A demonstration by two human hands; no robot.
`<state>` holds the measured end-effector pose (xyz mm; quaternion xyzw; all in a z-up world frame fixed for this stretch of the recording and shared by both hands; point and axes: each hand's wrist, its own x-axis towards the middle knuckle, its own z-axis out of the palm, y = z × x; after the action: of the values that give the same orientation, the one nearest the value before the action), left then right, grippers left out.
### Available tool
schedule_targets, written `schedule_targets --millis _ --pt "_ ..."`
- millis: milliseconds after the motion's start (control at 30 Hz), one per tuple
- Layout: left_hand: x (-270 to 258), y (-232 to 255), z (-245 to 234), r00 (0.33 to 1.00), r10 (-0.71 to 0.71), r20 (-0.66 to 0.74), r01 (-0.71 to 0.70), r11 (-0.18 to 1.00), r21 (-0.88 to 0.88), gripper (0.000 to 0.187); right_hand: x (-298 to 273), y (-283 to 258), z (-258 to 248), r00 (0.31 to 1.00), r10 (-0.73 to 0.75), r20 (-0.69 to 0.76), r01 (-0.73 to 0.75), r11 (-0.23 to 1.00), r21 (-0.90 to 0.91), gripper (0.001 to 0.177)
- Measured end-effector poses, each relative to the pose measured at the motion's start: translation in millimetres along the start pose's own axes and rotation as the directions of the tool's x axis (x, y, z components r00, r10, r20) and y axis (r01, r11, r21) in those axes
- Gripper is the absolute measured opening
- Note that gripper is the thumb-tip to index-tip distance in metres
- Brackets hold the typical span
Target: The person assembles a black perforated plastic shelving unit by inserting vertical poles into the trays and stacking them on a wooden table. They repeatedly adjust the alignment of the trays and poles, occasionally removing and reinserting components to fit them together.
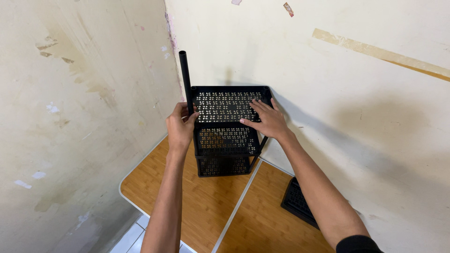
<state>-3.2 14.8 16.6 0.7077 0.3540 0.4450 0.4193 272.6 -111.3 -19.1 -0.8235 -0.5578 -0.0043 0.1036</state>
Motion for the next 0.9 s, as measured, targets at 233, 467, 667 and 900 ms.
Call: schedule_targets --millis 233,467,667,900 --pt "-2 9 -6 0.996 0.094 0.006 -0.094 0.995 -0.041 0.025 0 -1 0 1.0 -0.004 0.0 0.004 1.0 -0.017 0.111" --pt "-2 6 -5 0.986 0.161 0.041 -0.16 0.987 -0.02 0.029 0 -3 -4 0.999 0.029 0.025 -0.029 0.999 -0.019 0.112" --pt "-1 -2 -1 0.999 0.033 0.008 -0.033 0.999 -0.004 0.026 -2 -3 -5 1.0 -0.01 0.019 0.011 1.0 -0.022 0.107" --pt "0 -2 0 0.989 0.146 0.04 -0.141 0.985 -0.103 0.025 -1 -5 -12 0.996 -0.017 0.089 0.019 1.0 -0.021 0.098"
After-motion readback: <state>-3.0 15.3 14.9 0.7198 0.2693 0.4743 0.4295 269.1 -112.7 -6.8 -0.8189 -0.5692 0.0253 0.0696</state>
